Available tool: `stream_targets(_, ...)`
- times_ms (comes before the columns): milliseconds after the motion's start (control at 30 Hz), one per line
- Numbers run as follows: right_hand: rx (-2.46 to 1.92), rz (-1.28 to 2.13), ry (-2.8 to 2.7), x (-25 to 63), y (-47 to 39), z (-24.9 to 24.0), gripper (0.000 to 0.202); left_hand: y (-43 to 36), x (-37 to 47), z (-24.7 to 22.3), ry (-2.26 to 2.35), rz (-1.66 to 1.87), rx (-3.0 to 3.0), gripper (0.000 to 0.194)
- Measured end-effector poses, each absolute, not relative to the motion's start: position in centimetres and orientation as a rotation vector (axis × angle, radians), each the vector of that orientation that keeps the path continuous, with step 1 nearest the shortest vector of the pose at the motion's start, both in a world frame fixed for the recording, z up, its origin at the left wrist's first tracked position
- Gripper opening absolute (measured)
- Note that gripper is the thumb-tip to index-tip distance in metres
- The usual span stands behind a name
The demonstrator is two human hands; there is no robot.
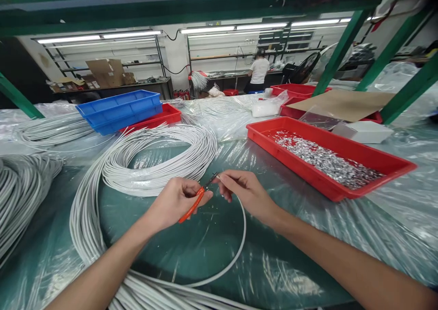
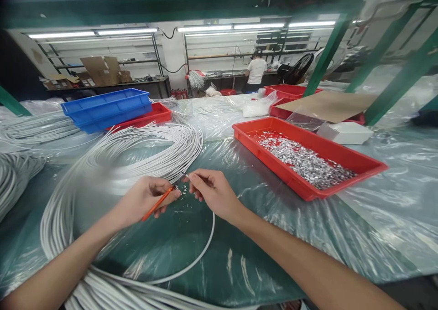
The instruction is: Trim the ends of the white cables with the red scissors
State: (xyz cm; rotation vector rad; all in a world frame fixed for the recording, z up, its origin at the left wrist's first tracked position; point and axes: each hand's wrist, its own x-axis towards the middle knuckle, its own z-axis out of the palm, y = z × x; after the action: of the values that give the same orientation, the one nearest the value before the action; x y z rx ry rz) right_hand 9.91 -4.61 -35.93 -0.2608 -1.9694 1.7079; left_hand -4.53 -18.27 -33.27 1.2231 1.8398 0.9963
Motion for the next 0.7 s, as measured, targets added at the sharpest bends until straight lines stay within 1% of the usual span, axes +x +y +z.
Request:
stream_targets(167, -0.302, 1.992, -1.813, 9.8, -4.5, -35.9, 0.032, -18.4, -4.8, -33.6, 1.867, 1.001, 1.275, 0.038)
stream_targets(433, -0.236, 2.398, -1.676, 9.7, -4.0, -36.3, 0.027, -18.2, -4.9, -34.7, 1.891, 0.983, 1.405, 0.031)
stream_targets(567, -0.203, 2.418, -1.677, 9.7, -4.1, -36.2, 0.026, -18.2, -4.6, -34.7, 1.936, 0.974, 1.452, 0.029)
stream_targets(700, -0.2, 2.264, -1.783, 9.8, -3.9, -36.1, 0.025, -18.5, -4.5, -34.4, 1.971, 0.971, 1.421, 0.034)
